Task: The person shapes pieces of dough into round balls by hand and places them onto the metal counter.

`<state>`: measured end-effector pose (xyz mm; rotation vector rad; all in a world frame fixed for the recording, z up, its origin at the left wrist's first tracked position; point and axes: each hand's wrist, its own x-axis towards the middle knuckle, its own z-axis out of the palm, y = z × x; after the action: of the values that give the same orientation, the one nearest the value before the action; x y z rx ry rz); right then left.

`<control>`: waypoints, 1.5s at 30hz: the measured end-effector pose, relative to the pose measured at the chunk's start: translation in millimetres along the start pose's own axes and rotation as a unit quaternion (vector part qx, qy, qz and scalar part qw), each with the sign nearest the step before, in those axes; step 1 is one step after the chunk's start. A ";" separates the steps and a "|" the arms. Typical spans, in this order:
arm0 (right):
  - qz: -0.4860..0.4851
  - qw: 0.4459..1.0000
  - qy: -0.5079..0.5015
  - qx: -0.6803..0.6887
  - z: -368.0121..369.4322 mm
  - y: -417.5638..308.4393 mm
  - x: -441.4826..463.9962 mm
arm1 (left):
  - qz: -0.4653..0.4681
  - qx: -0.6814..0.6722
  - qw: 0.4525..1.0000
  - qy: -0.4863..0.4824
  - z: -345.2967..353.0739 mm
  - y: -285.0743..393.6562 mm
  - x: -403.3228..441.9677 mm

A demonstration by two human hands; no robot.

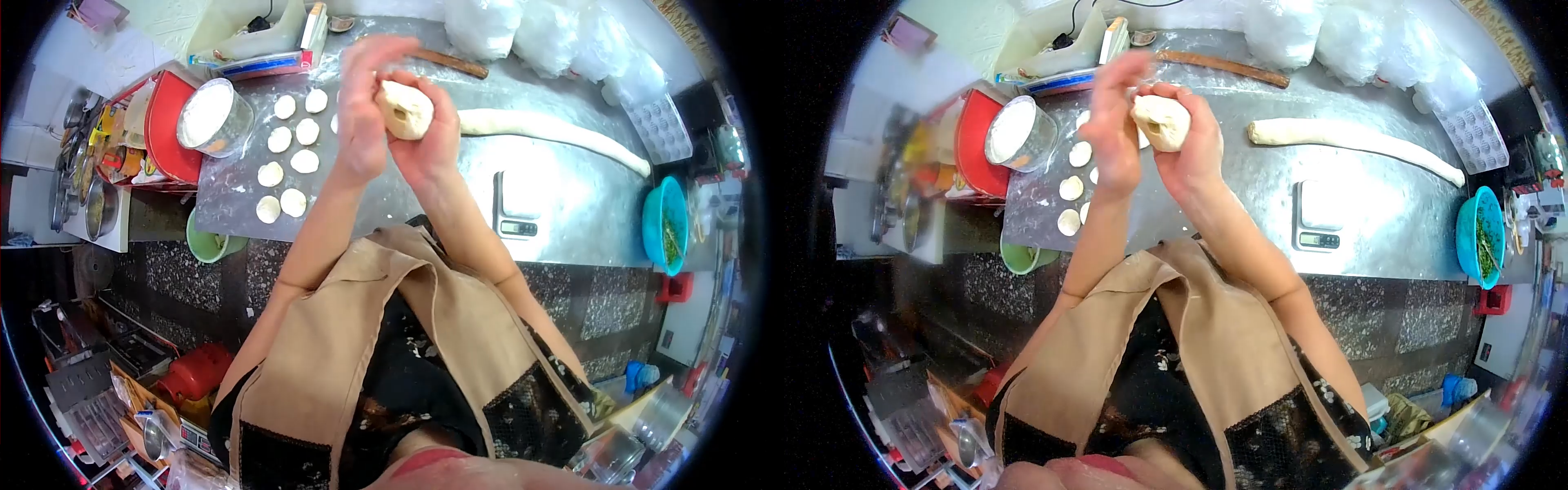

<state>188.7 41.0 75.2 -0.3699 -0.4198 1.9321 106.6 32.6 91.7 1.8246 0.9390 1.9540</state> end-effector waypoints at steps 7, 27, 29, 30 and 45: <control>-0.090 0.990 -0.083 -0.069 13.6 7.7 -15.4 | 0.010 -0.004 0.987 0.157 10.5 0.2 -14.1; -0.034 0.999 -0.001 0.038 8.7 24.7 -22.2 | -0.060 -0.040 0.987 0.141 0.1 -3.8 -19.1; -0.015 0.999 0.021 0.028 -0.9 23.0 -14.0 | -0.070 0.032 0.996 0.046 -1.8 -20.9 -27.5; 0.004 0.999 0.036 0.017 -4.8 19.8 -7.2 | -0.068 0.030 0.996 0.047 -0.4 -16.7 -26.7; 0.055 0.949 0.136 -0.277 -124.3 138.5 48.5 | -0.459 -0.021 0.833 0.307 -54.3 -114.0 -155.4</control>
<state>112.4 50.2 -101.1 -1.0309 -0.7710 1.8084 52.6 5.9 -99.3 0.4331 1.5462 1.8096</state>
